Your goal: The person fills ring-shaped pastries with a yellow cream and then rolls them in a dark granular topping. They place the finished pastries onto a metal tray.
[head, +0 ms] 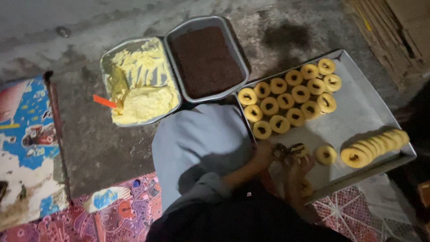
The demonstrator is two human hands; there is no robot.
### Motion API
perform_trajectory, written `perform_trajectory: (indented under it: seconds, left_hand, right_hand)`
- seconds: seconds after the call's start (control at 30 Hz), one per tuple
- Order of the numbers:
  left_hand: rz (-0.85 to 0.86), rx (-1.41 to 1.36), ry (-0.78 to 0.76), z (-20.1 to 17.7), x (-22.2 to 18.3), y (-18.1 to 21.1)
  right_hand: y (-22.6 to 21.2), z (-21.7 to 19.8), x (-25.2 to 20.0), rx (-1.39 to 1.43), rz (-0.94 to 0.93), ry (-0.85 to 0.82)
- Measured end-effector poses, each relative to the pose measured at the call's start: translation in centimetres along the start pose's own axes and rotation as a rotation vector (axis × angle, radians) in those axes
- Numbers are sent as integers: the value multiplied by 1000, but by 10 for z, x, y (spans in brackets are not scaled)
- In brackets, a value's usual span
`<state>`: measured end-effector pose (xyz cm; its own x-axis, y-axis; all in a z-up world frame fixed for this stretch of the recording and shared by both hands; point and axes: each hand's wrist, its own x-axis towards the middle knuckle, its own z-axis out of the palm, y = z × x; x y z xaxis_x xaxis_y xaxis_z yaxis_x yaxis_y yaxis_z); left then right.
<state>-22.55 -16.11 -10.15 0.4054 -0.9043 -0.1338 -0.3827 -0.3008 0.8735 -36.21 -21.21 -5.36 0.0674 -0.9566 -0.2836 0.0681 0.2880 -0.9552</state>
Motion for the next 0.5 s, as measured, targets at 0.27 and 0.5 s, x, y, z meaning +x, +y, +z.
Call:
perform_trajectory:
  seconds: [0.27,0.5]
  left_hand:
    - [153,-583,672,-160,-112,29]
    - [194,-625,1562,-316,-205,-73]
  right_hand:
    - [14,28,11,-232,-90,-15]
    - [10,38,9,-301,-175,38]
